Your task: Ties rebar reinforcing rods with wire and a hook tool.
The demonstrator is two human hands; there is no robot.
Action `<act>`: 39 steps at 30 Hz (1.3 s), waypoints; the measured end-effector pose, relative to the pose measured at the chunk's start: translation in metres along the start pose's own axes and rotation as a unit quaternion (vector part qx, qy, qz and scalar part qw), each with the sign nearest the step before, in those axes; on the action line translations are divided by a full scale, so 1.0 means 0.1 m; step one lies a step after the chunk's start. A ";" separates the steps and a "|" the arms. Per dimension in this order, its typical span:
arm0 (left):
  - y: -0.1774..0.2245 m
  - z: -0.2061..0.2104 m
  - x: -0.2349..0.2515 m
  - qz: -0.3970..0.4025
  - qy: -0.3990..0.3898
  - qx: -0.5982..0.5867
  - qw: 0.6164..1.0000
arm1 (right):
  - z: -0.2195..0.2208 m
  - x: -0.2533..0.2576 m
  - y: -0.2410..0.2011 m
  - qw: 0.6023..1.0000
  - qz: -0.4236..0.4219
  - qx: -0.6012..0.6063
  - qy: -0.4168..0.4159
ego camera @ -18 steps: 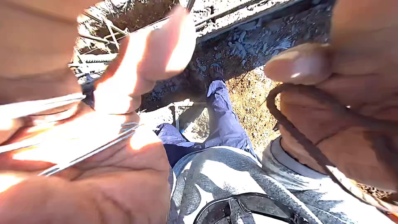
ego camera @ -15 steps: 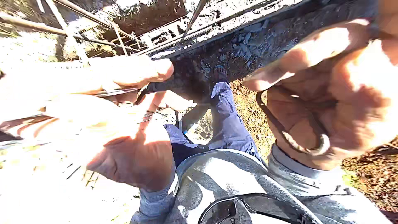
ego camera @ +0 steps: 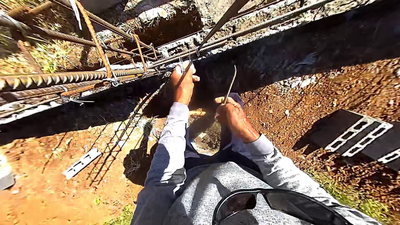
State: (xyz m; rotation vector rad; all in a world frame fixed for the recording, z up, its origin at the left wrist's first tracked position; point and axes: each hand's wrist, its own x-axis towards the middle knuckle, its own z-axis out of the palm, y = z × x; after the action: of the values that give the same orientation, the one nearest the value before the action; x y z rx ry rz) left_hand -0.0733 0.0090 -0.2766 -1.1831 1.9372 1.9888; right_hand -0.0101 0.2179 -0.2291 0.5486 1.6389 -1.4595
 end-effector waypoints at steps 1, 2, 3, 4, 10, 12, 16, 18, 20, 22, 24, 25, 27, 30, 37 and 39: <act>0.01 0.03 0.08 0.000 0.003 -0.002 1.000 | -0.01 0.00 0.03 1.000 0.004 -0.003 -0.009; 0.02 0.07 0.16 0.002 0.006 0.004 1.000 | -0.03 0.01 0.05 1.000 0.002 -0.006 -0.019; 0.03 0.11 0.24 0.005 0.011 0.014 1.000 | -0.04 0.02 0.09 0.999 -0.003 -0.007 -0.031; 0.04 0.15 0.32 0.009 0.018 0.024 0.999 | -0.05 0.03 0.12 0.999 -0.009 -0.009 -0.041; 0.05 0.32 0.67 0.024 0.021 0.091 0.995 | -0.09 0.05 0.24 0.993 -0.042 0.001 -0.108; 0.06 0.31 0.69 0.012 0.016 0.099 0.995 | -0.12 0.04 0.26 0.992 -0.047 0.014 -0.116; 0.06 0.29 0.70 0.004 0.007 0.074 0.997 | -0.20 0.05 0.33 0.989 -0.047 0.031 -0.136; 0.05 0.29 0.72 0.006 0.011 0.090 0.996 | -0.22 0.07 0.37 0.987 -0.043 0.059 -0.146; 0.04 0.31 0.74 0.001 0.007 0.128 0.992 | -0.22 0.11 0.41 0.983 -0.029 0.097 -0.150; 0.03 0.34 0.76 -0.004 0.008 0.156 0.988 | -0.21 0.15 0.44 0.981 -0.014 0.119 -0.153; 0.00 0.36 0.79 0.000 0.013 0.162 0.987 | -0.21 0.18 0.46 0.978 -0.001 0.139 -0.157; -0.02 0.35 0.80 0.004 0.013 0.151 0.988 | -0.21 0.21 0.47 0.977 0.003 0.145 -0.157; -0.06 0.34 0.81 0.009 0.014 0.129 0.992 | -0.20 0.26 0.49 0.976 0.013 0.155 -0.155; -0.06 0.34 0.84 0.020 0.005 0.154 0.988 | -0.18 0.33 0.53 0.974 0.028 0.167 -0.153; 0.16 0.41 0.92 0.063 -0.012 0.384 0.921 | -0.16 0.48 0.61 0.969 0.010 0.187 -0.164; 0.24 0.44 0.88 0.077 -0.010 0.432 0.899 | -0.16 0.49 0.61 0.968 0.005 0.191 -0.161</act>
State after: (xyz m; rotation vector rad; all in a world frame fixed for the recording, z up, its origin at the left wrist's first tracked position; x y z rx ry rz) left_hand -0.1668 0.0070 -0.3155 -0.7591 2.5131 0.9139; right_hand 0.0061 0.2367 -0.3053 0.4963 1.1070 -1.7669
